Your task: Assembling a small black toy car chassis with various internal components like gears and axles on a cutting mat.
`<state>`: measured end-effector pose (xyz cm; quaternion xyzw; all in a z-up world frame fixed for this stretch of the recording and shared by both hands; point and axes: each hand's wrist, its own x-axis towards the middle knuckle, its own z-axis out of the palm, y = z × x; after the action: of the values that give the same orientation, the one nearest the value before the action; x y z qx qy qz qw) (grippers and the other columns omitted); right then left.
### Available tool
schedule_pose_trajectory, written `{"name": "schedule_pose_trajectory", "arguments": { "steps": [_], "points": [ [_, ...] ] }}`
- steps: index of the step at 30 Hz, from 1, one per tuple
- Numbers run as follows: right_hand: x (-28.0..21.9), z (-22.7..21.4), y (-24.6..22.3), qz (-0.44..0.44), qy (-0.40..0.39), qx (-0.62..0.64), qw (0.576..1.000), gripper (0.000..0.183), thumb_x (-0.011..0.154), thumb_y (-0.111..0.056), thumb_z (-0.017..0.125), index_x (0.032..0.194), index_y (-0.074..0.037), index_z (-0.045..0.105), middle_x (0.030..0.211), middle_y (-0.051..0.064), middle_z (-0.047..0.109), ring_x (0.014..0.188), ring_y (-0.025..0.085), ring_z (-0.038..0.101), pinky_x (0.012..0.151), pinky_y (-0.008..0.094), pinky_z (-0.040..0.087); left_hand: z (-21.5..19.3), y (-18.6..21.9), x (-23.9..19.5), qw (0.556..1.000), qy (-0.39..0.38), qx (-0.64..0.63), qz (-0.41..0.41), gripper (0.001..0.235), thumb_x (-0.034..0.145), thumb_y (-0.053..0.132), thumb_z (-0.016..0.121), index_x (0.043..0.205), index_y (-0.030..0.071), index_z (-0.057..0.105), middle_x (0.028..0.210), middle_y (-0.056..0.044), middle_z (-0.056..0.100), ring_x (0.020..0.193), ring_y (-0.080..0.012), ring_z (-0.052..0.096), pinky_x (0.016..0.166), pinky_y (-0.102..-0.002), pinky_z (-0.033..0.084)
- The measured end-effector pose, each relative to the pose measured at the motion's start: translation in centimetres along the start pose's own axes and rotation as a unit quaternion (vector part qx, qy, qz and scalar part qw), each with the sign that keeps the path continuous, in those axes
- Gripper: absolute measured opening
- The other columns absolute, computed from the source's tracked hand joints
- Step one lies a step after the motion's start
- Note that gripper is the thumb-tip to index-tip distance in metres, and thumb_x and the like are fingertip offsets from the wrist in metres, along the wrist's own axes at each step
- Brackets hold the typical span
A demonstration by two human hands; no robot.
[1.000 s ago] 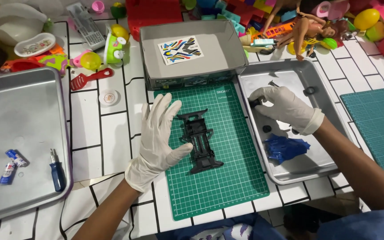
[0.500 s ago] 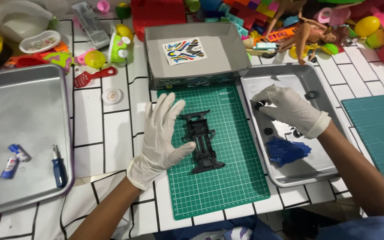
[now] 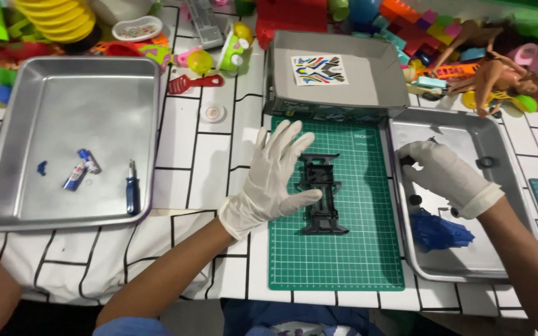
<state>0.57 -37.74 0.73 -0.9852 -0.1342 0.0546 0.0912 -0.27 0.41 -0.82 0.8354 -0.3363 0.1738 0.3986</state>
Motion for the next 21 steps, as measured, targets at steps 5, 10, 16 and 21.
{"name": "schedule_pose_trajectory", "arguments": {
  "steps": [5,10,16,21],
  "points": [
    [-2.2,-4.5,-6.4,0.116,0.153,0.096,0.977,0.041,0.090,-0.014,0.071,0.131,-0.014,0.073,0.088,0.004,0.067,0.079,0.018,0.060,0.081,0.031,0.047,1.1,-0.1,0.3,0.967,0.080,-0.221,0.102,0.084,0.093,0.045,0.074,0.155,0.012,0.028,0.161,-0.007,0.037,0.153,-0.0270,0.042,0.137,-0.045,0.024],
    [-4.5,-5.5,-15.8,0.110,0.252,0.315,0.908,0.036,0.089,0.009,0.070,0.124,0.000,0.068,0.121,0.011,0.071,0.093,0.014,0.067,0.092,0.024,0.056,0.1,1.8,2.4,0.971,0.129,-0.057,0.195,0.040,0.101,0.032,0.070,0.125,0.001,0.061,0.119,-0.012,0.071,0.102,-0.0274,0.071,0.091,-0.042,0.054],
    [-6.0,-1.0,-22.6,0.088,0.182,0.687,0.698,0.032,0.082,0.014,0.070,0.112,0.003,0.066,0.115,0.018,0.073,0.098,0.024,0.072,0.084,0.031,0.064,0.3,2.3,0.2,0.966,0.114,-0.099,0.209,0.042,0.101,0.032,0.072,0.126,-0.001,0.062,0.112,-0.013,0.075,0.096,-0.0246,0.076,0.079,-0.035,0.058],
    [-6.3,1.5,-23.4,0.003,0.256,0.683,0.684,0.026,0.088,0.005,0.072,0.114,0.003,0.068,0.119,0.019,0.071,0.110,0.027,0.071,0.093,0.033,0.065,-0.3,3.4,0.1,0.960,0.088,-0.165,0.209,0.027,0.107,0.021,0.063,0.124,0.001,0.063,0.101,-0.011,0.072,0.082,-0.0242,0.073,0.066,-0.035,0.057]
  ]
}}
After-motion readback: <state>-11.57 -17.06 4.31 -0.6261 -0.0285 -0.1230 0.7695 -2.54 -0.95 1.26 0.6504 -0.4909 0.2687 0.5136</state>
